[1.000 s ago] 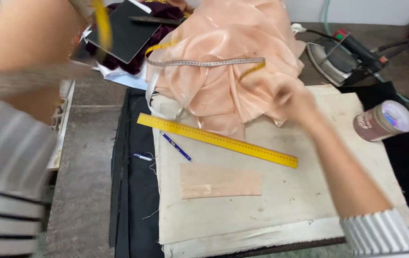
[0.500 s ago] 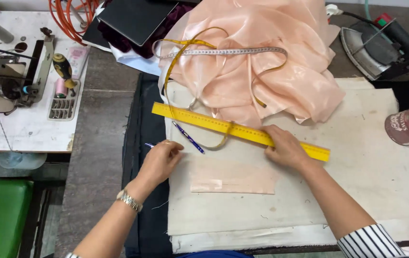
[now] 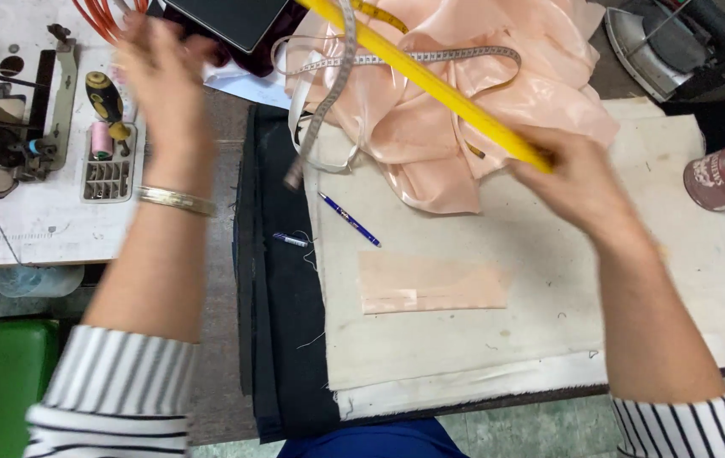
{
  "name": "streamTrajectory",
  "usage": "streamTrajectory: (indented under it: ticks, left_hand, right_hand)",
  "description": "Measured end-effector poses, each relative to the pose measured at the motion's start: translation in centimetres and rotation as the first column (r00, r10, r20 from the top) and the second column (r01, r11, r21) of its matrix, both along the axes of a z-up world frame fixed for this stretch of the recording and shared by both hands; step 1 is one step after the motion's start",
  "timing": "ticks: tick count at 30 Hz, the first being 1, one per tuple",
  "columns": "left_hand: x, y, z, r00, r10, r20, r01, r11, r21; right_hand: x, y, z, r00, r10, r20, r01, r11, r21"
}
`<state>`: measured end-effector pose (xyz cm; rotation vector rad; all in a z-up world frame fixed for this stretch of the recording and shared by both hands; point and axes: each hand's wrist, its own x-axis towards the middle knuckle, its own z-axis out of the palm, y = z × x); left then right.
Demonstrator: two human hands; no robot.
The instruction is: The person measures a piece of peach-colored fabric on a table using a yellow ruler and a blue pen to mark lines. They then move to a sewing machine to measure a gathered section of the same fabric with a flexible tape measure before returning to the table to continue marking.
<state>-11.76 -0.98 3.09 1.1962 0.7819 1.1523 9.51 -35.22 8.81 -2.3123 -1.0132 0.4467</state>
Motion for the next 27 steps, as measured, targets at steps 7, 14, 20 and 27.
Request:
streamTrajectory:
  ticks: [7, 14, 20, 27]
  left_hand:
    - [-9.4, -8.6, -1.0, 0.828, -0.250, -0.501, 0.340, 0.935, 0.096]
    - [-11.4, -19.9, -7.7, 0.779, -0.621, -0.087, 0.493, 0.692, -0.527]
    - [-12.3, -13.7, 1.3, 0.968, -0.237, -0.076, 0.218, 0.954, -0.206]
    - [-16.0, -7.9, 7.7, 0.781, -0.376, -0.500, 0.405, 0.913, -0.054]
  right_hand:
    - [-3.9, -13.7, -5.5, 0.970, -0.170, 0.176, 0.201, 0.963, -0.178]
    - [-18.6, -9.2, -10.7, 0.958, -0.147, -0.248, 0.160, 0.987, 0.034]
    - [-20.2, 1.9, -11.3, 0.928, 0.281, -0.244, -0.198, 0.929, 0.314]
    - [-12.0, 10.5, -18.5, 0.976, 0.215, 0.032, -0.210, 0.971, -0.116]
